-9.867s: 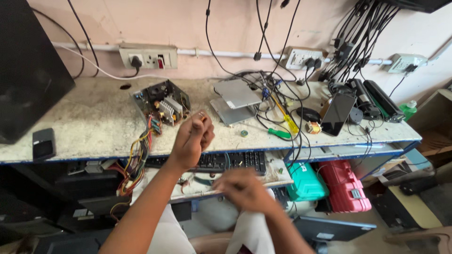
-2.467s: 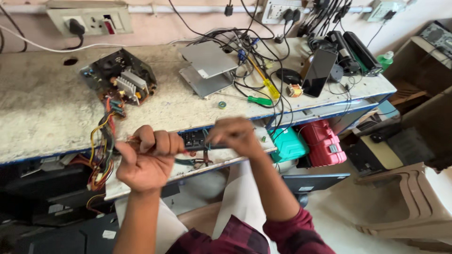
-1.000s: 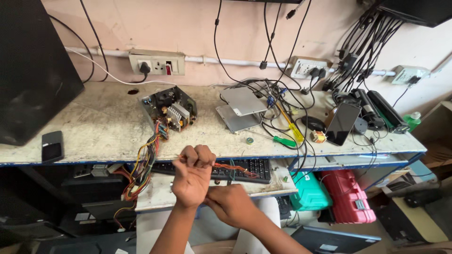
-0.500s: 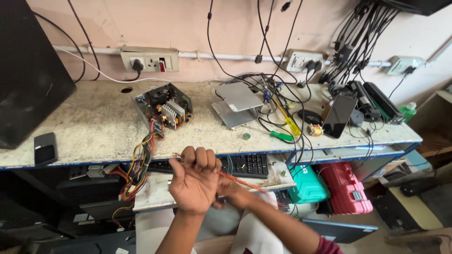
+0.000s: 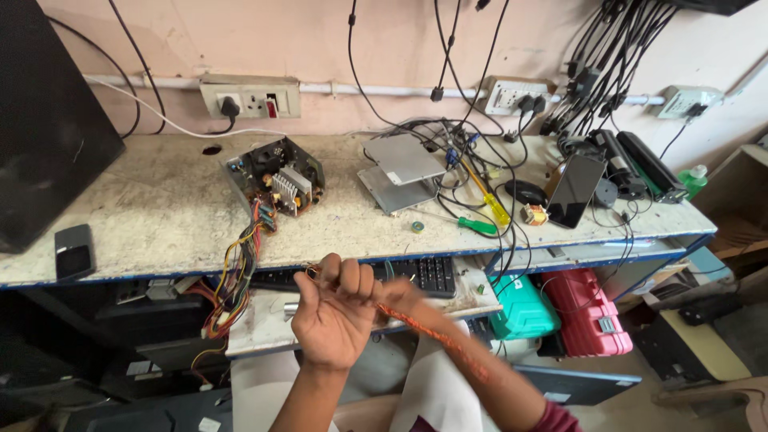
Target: The person is working on an open electronic power supply unit. They strip a copper wire, twist it, and then use pliers and a screwdriver to manipulate a small component on the circuit board.
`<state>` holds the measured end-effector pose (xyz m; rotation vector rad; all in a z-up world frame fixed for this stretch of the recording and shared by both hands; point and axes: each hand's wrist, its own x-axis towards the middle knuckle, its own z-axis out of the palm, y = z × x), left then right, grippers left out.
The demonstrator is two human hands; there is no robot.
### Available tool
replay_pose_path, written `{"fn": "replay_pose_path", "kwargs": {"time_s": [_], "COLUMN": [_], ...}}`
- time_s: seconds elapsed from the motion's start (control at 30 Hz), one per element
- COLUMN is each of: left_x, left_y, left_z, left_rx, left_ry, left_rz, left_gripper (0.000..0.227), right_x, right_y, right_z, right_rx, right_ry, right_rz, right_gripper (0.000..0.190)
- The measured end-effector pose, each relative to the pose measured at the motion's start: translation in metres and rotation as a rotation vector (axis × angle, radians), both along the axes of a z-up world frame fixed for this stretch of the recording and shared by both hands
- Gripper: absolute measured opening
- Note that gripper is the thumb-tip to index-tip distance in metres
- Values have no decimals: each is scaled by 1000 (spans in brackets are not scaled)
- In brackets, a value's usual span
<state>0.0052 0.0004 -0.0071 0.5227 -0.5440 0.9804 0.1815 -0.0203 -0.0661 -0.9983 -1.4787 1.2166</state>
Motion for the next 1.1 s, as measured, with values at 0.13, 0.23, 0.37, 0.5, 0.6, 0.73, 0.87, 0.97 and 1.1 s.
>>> {"fn": "replay_pose_path", "kwargs": {"time_s": [0.13, 0.23, 0.37, 0.5, 0.6, 0.73, 0.87, 0.97, 1.1], "left_x": [5, -5, -9, -1, 4, 3, -1, 0, -4], "left_y": [16, 22, 8, -12, -9, 3, 12, 14, 11], "left_z": [-4, -10, -14, -7, 4, 7, -1, -7, -17], "left_rx": [237, 377, 322, 87, 47, 48, 50, 83, -24], "left_ry": [220, 354, 285, 31, -4, 84, 169, 167, 161], "left_rz": [380, 472, 198, -61, -30, 149, 359, 347, 262], "left_gripper": [49, 53, 50, 47, 45, 39, 34, 36, 45], "right_x": [-50, -44, -1, 39, 30, -15, -66, -75, -72], "right_y": [-26, -54, -62, -21, -1, -20, -53, -68, -72], "right_z": [-40, -11, 50, 42, -16, -80, -65, -10, 57], "right_rx": [-3, 411, 721, 311, 51, 71, 287, 865, 1039], "right_ry": [225, -495, -870, -533, -24, 347, 130, -466, -723], "right_rz": [-159, -420, -519, -135, 2, -59, -279, -503, -943], "right_gripper": [34, 23, 1, 20, 19, 37, 38, 19, 9]}}
